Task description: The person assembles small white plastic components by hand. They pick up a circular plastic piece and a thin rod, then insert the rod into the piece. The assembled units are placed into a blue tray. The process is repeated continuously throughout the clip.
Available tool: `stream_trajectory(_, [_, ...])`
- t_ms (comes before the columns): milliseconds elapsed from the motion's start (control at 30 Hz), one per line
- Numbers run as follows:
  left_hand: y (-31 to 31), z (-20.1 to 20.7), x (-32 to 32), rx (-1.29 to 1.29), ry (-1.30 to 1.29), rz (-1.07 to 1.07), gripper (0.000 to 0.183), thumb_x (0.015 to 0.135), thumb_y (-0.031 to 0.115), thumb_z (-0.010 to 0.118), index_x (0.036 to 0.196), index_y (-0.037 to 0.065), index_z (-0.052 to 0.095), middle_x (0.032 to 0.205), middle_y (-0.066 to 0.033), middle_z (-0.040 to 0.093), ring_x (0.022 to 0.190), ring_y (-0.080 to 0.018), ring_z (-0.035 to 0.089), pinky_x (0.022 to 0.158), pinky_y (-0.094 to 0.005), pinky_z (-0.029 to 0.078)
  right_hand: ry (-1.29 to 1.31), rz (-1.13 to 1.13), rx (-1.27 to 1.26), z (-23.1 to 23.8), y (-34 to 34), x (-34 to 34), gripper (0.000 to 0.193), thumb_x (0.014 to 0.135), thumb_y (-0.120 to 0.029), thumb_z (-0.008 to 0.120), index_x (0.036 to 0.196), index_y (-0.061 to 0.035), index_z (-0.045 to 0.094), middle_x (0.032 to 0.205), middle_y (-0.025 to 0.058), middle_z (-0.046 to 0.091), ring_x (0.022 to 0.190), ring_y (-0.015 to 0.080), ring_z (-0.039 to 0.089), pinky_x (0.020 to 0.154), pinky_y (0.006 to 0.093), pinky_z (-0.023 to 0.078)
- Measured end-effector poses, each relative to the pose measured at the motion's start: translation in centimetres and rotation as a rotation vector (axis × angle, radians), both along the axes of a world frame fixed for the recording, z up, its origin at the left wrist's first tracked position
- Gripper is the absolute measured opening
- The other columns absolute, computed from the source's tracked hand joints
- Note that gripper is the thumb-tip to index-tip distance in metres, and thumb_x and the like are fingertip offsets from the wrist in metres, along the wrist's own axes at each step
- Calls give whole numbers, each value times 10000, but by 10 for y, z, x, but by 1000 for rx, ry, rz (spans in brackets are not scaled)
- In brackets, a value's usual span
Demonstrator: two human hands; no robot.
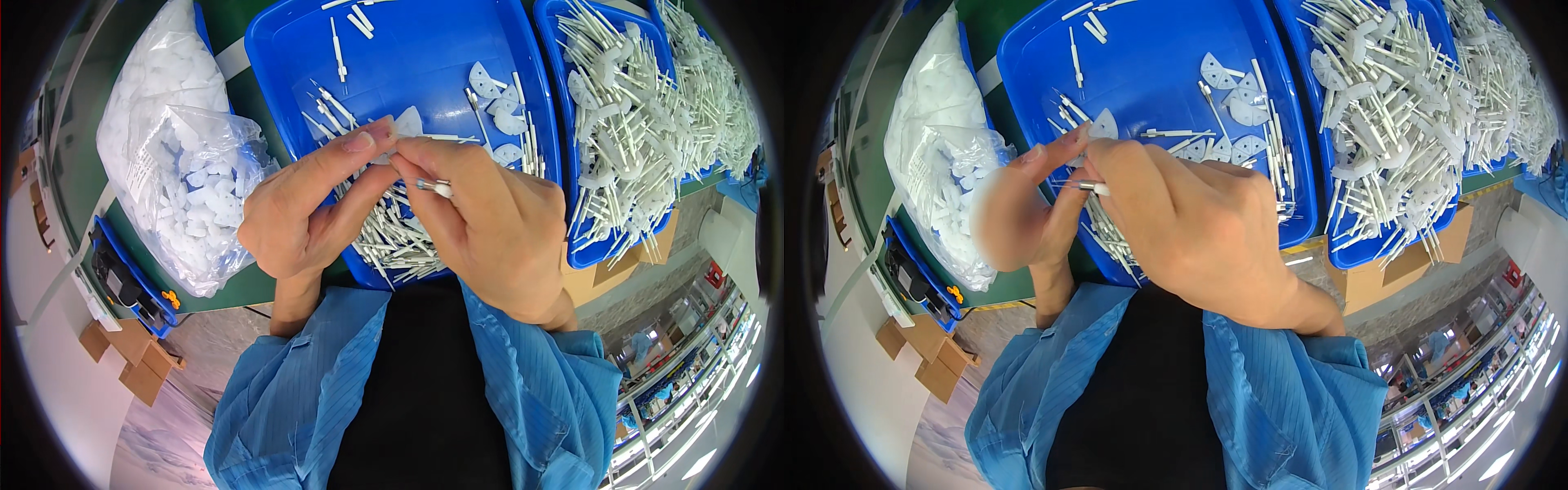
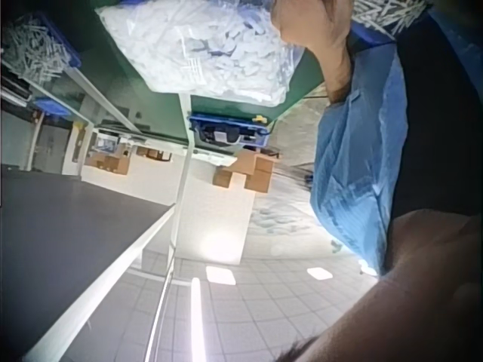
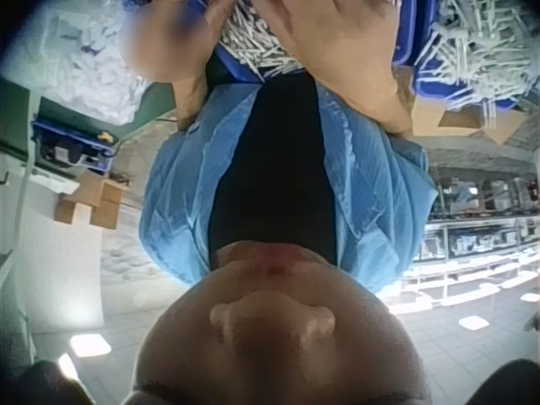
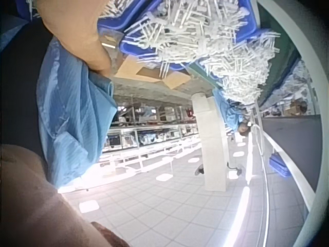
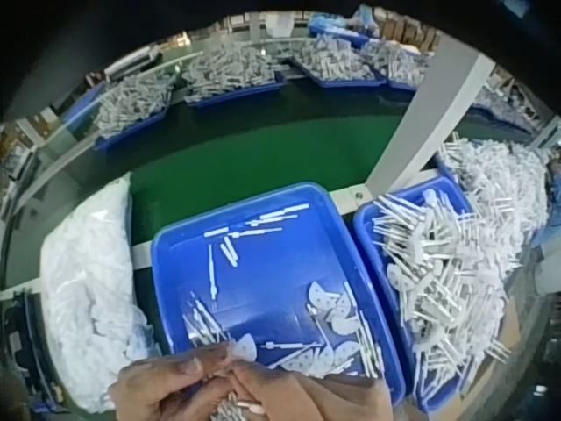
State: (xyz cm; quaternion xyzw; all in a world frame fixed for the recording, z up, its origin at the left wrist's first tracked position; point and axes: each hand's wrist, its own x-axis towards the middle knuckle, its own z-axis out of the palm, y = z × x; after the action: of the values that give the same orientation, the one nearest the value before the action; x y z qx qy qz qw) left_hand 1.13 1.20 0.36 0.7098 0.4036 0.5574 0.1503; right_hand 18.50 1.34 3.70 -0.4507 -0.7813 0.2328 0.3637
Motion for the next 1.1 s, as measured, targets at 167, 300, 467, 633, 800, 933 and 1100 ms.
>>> stream_trajectory(167, [-1, -9, -1, 18, -7, 13, 425, 717, -47, 827, 1091, -68, 626, 914, -229, 726, 877, -295, 741, 744, -317, 606, -46, -51, 9, -3, -2, -7, 247, 799, -89, 720, 1004, -55, 587, 768, 18, 660, 529, 159, 630, 437, 277, 477])
stream_trajectory(300, [1, -8, 0, -1, -48, -3, 479, 718, -86, 810, 1143, -77, 589, 893, -241, 721, 879, -294, 737, 788, -336, 600, 30, -11, -38, -7, 0, -4, 237, 827, -83, 718, 1027, -49, 594, 772, 24, 649, 522, 137, 595, 437, 264, 448])
stream_trajectory(467, [-4, -2, -5, -111, -137, -71, 682, 729, -135, 779, 1316, -90, 435, 940, -269, 704, 910, -295, 722, 837, -376, 592, 354, -102, -365, 24, -1, 4, 132, 936, -64, 626, 1062, -24, 623, 660, -22, 528, 515, 14, 388, 476, 184, 293])
stream_trajectory(633, [-10, 2, -1, -388, -651, -56, 634, 782, -44, 778, 1320, -102, 447, 1041, -262, 687, 966, -282, 708, 848, -370, 593, 274, -43, -430, 19, -7, 15, 163, 1009, -66, 486, 1111, -10, 599, 865, 55, 681, 573, 40, 461, 529, 213, 385])
stream_trajectory(800, [-11, 1, -4, -605, -947, -155, 321, 911, 134, 700, 1140, -78, 624, 1078, -205, 669, 957, -286, 698, 870, -426, 596, 174, 25, -383, 7, -12, 4, 111, 936, -14, 609, 1047, -8, 600, 843, 109, 702, 605, 172, 675, 547, 304, 506])
stream_trajectory(933, [-13, 5, -3, -640, -918, -151, 267, 951, 171, 656, 1084, -60, 653, 1088, -203, 655, 961, -297, 693, 865, -448, 592, 93, 0, -161, 1, -12, -9, 133, 861, -5, 692, 966, -21, 612, 655, 72, 621, 471, 194, 613, 438, 304, 434])
stream_trajectory(1100, [-12, 5, -3, -557, -816, -176, 214, 933, 96, 666, 1064, -72, 641, 1075, -197, 658, 965, -287, 692, 846, -400, 589, 88, -25, -242, 8, -16, -8, 79, 878, -2, 667, 938, -19, 620, 639, 58, 619, 453, 151, 600, 432, 280, 424])
